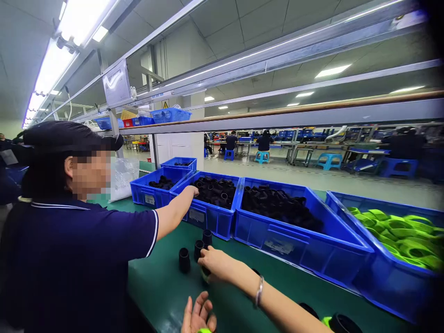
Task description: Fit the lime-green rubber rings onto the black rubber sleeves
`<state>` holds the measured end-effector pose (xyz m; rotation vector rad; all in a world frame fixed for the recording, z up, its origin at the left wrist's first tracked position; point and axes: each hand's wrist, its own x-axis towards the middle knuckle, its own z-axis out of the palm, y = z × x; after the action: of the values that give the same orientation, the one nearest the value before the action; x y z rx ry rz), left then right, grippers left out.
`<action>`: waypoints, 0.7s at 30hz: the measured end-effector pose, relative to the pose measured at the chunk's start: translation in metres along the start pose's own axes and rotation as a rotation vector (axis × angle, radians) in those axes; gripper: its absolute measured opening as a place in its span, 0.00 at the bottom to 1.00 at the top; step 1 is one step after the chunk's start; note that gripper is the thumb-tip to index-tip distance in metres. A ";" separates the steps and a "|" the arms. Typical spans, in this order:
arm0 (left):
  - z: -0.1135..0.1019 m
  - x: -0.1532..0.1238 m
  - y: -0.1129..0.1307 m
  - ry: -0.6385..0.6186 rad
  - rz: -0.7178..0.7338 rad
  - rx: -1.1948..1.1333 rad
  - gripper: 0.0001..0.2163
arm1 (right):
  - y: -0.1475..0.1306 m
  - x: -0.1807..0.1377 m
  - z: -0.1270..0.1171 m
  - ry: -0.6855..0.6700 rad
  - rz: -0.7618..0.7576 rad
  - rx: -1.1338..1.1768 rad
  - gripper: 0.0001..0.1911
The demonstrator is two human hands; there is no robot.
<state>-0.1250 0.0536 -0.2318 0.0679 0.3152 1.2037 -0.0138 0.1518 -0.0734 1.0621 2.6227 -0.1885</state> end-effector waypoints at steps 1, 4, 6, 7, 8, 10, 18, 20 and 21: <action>-0.003 0.001 0.000 -0.012 0.002 -0.009 0.21 | -0.001 0.006 0.002 -0.043 -0.014 -0.027 0.19; -0.005 0.001 -0.001 -0.025 0.038 -0.019 0.20 | 0.000 0.013 0.010 -0.093 -0.027 -0.017 0.20; 0.002 0.000 -0.002 0.039 0.110 -0.024 0.19 | 0.004 0.005 0.012 -0.102 -0.003 0.009 0.26; 0.009 -0.001 -0.001 0.098 0.157 -0.019 0.18 | 0.006 -0.003 0.012 -0.075 0.009 0.039 0.28; 0.017 -0.003 0.000 0.168 0.197 -0.013 0.18 | 0.006 -0.013 0.010 -0.014 0.012 0.080 0.29; 0.036 -0.006 0.006 0.296 0.208 0.020 0.18 | 0.002 -0.036 0.007 0.184 -0.014 0.194 0.25; 0.088 -0.010 0.018 0.310 0.009 -0.365 0.20 | -0.036 -0.081 0.040 0.535 -0.474 0.405 0.24; 0.084 -0.002 0.011 0.300 -0.003 -0.326 0.22 | -0.040 -0.085 0.041 0.546 -0.467 0.387 0.19; 0.079 0.002 0.006 0.276 0.009 -0.277 0.23 | -0.040 -0.088 0.039 0.545 -0.454 0.403 0.18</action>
<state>-0.1082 0.0673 -0.1552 -0.3400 0.3856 1.2567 0.0275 0.0564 -0.0812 0.6639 3.4022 -0.6283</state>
